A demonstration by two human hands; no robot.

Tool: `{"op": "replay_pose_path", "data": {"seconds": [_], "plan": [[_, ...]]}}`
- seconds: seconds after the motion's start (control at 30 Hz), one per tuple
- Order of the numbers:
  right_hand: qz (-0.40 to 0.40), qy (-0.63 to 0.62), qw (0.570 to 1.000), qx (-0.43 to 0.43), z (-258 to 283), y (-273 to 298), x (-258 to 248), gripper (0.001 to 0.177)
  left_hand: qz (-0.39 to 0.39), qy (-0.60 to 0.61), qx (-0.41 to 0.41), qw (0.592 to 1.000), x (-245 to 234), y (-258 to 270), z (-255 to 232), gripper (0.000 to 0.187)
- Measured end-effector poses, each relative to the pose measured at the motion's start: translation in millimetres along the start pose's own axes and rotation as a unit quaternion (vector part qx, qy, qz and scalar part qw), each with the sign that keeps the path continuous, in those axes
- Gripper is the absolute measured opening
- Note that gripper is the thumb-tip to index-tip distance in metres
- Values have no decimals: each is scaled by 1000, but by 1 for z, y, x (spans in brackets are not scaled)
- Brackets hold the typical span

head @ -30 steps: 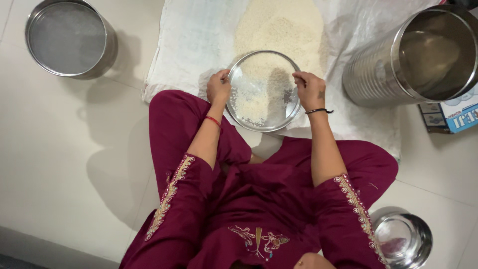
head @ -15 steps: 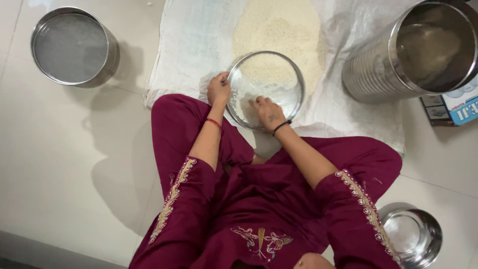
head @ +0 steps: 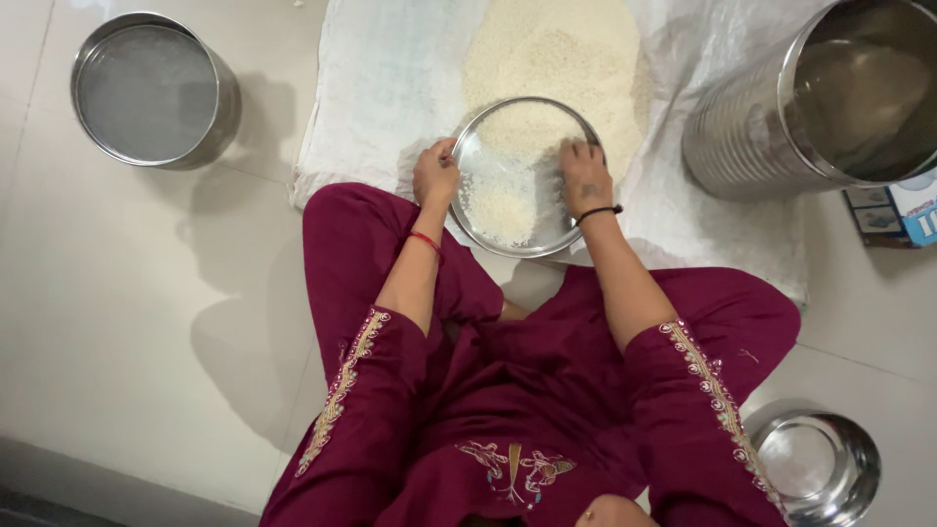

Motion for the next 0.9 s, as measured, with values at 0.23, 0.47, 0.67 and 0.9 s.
{"op": "replay_pose_path", "data": {"seconds": [0.23, 0.47, 0.67, 0.9], "plan": [[-89, -146, 979, 111, -15, -6, -52, 18, 10, 7, -7, 1000, 0, 2, -2, 34], [-47, -224, 947, 227, 0, -21, -117, 13, 26, 4, -23, 999, 4, 0, 0, 34], [-103, -290, 922, 235, -14, -19, -104, 15, 15, 13, -18, 1000, 0, 1, 0, 33], [-102, -134, 982, 80, -8, -11, -27, 31, 17, -2, -16, 1000, 2, -1, 3, 34]]}}
Point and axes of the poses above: each hand's wrist, its own y-axis away from the middle knuckle, its own x-axis out of the palm, z = x × y, the point moved 8 cm from there along -y, towards the middle knuckle, and after that the axes turned 9 degrees about -z, right-handed, at the moved point
